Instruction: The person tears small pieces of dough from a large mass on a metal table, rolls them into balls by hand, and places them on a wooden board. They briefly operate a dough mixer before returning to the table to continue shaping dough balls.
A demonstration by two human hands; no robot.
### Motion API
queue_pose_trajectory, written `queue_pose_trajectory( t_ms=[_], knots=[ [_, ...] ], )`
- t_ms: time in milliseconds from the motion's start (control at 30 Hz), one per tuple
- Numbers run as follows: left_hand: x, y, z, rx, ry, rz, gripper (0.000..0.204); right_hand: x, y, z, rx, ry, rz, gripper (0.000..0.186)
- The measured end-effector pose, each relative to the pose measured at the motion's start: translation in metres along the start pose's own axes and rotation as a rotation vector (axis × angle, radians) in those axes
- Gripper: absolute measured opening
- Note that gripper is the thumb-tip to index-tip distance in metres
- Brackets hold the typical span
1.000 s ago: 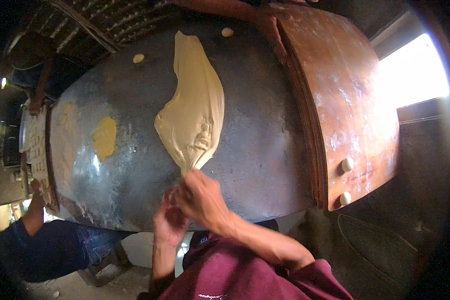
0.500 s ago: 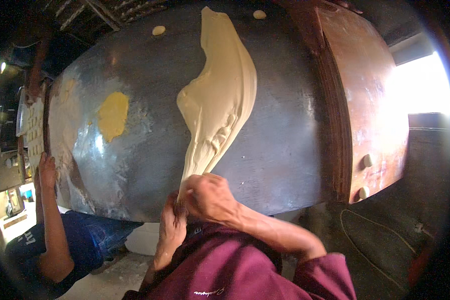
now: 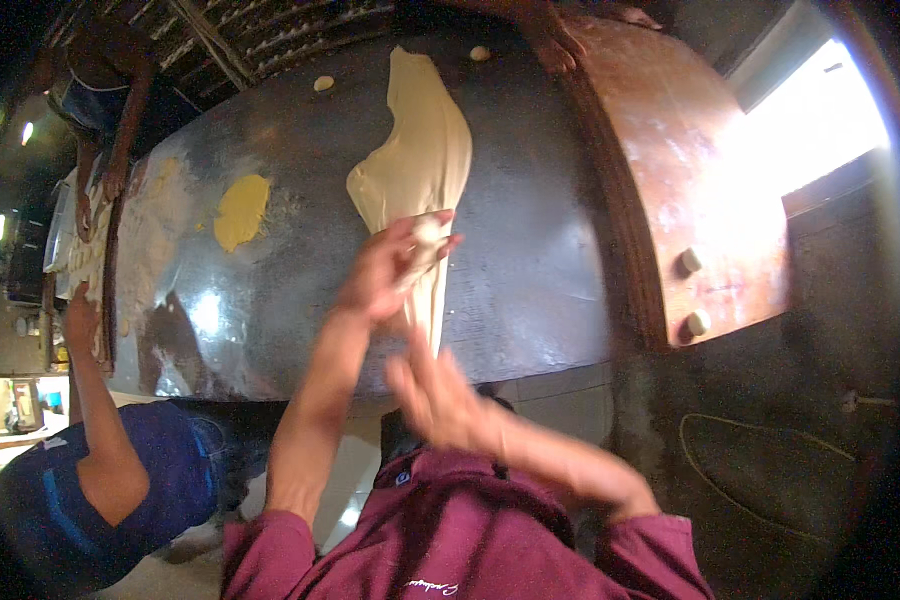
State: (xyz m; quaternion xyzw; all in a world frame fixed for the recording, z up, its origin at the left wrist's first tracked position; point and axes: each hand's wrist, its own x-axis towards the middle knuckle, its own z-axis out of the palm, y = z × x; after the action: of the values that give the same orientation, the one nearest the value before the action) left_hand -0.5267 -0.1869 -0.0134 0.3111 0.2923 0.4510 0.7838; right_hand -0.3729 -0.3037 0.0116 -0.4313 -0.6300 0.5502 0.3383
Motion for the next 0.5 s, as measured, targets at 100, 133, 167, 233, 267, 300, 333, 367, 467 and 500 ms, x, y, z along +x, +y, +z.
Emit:
queue_pose_trajectory(
  t_ms=[100,133,167,233,267,300,333,367,467,500],
  knots=[
    [0.032,-0.023,0.008,-0.335,0.081,0.05,0.043,-0.068,-0.023,0.004,0.733,-0.294,0.301,0.07],
    [0.025,-0.024,0.004,-0.317,0.078,0.102,0.045,-0.071,-0.023,-0.004,0.75,-0.176,0.316,0.079],
    [0.014,-0.025,0.003,-0.298,0.049,0.156,0.046,-0.059,-0.011,-0.014,0.601,0.017,0.23,0.08],
    [-0.024,-0.039,0.008,0.269,0.206,0.19,0.036,-0.03,0.022,-0.038,0.136,0.332,0.159,0.078],
    [-0.047,-0.047,0.008,0.654,0.211,0.22,0.031,-0.018,0.04,-0.052,-0.18,0.413,0.102,0.075],
    [-0.072,-0.056,0.005,1.063,0.158,0.48,0.021,-0.012,0.052,-0.062,-0.602,0.282,-0.012,0.069],
    [-0.095,-0.057,0.0,1.567,0.073,0.664,0.019,-0.02,0.066,-0.063,-0.94,0.122,-0.276,0.074],
    [-0.117,-0.056,-0.005,1.567,0.106,0.638,0.017,-0.031,0.056,-0.067,-0.907,-0.075,-0.168,0.073],
    [-0.14,-0.035,-0.022,1.85,0.322,0.41,0.015,-0.037,0.059,-0.101,-1.194,-0.127,-0.092,0.051],
    [-0.127,-0.032,-0.025,1.862,0.448,0.33,0.012,-0.019,0.054,-0.106,-1.204,-0.07,-0.048,0.052]
  ],
)
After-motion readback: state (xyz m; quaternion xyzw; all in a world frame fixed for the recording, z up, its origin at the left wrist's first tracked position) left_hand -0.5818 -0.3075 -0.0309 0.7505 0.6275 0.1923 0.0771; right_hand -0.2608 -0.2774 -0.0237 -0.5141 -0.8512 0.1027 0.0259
